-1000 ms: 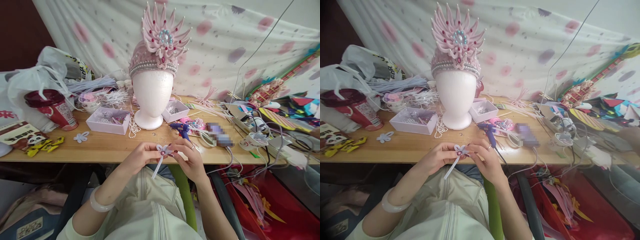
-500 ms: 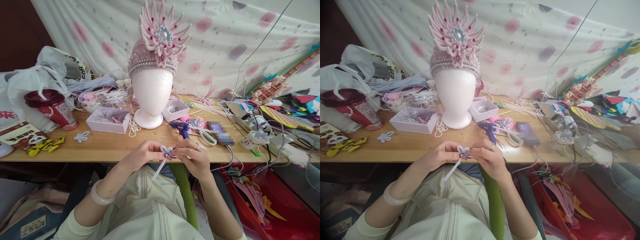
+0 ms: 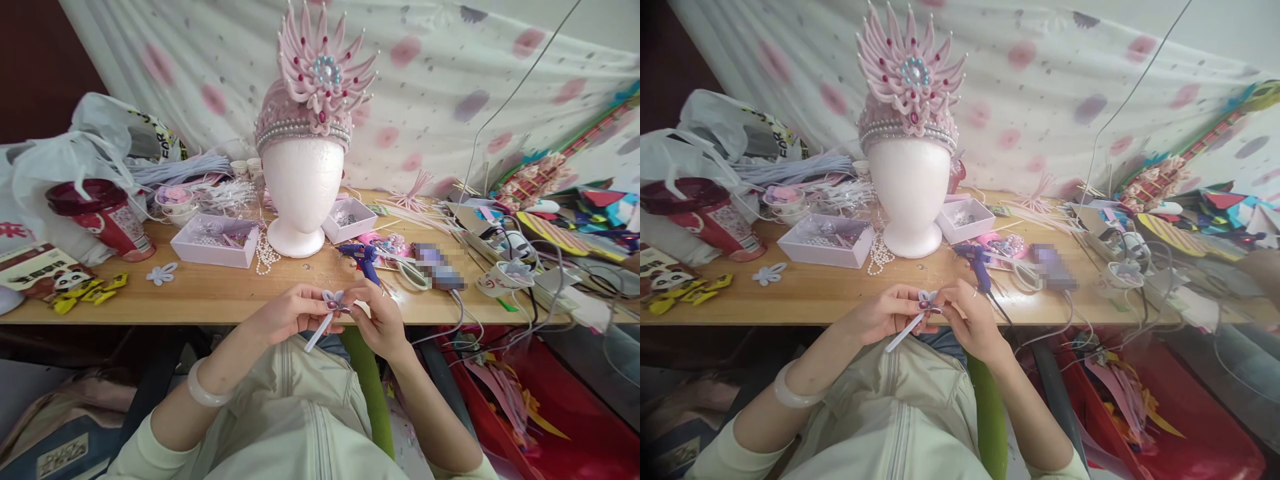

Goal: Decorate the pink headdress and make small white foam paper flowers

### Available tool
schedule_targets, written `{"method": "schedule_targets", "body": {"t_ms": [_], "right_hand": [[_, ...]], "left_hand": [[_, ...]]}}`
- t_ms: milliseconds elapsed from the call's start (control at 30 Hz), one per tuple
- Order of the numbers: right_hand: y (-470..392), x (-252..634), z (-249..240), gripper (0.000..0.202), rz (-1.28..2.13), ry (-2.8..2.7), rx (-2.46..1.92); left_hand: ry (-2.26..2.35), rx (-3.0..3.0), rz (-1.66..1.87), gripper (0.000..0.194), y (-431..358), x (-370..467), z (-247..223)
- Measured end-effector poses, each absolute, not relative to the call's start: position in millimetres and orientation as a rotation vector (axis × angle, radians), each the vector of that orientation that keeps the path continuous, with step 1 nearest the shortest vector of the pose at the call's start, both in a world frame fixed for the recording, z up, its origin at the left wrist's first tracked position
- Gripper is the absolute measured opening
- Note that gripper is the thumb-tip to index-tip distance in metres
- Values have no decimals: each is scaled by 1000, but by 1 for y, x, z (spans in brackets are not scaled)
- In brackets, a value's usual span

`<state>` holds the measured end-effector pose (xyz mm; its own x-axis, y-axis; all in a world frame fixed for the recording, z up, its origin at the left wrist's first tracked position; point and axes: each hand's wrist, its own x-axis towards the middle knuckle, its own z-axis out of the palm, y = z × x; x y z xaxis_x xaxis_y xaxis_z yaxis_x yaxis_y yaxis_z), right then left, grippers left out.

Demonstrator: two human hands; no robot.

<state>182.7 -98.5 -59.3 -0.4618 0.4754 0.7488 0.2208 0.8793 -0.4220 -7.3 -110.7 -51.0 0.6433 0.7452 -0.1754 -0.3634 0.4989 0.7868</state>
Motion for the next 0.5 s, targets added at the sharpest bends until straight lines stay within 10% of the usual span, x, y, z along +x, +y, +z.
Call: {"method": "schedule_targets", "body": {"t_ms": [500], "right_hand": [[-96, 174, -76, 10, 261, -1929, -665]], "left_hand": [[904, 1626, 1044, 15, -121, -1, -42]]}}
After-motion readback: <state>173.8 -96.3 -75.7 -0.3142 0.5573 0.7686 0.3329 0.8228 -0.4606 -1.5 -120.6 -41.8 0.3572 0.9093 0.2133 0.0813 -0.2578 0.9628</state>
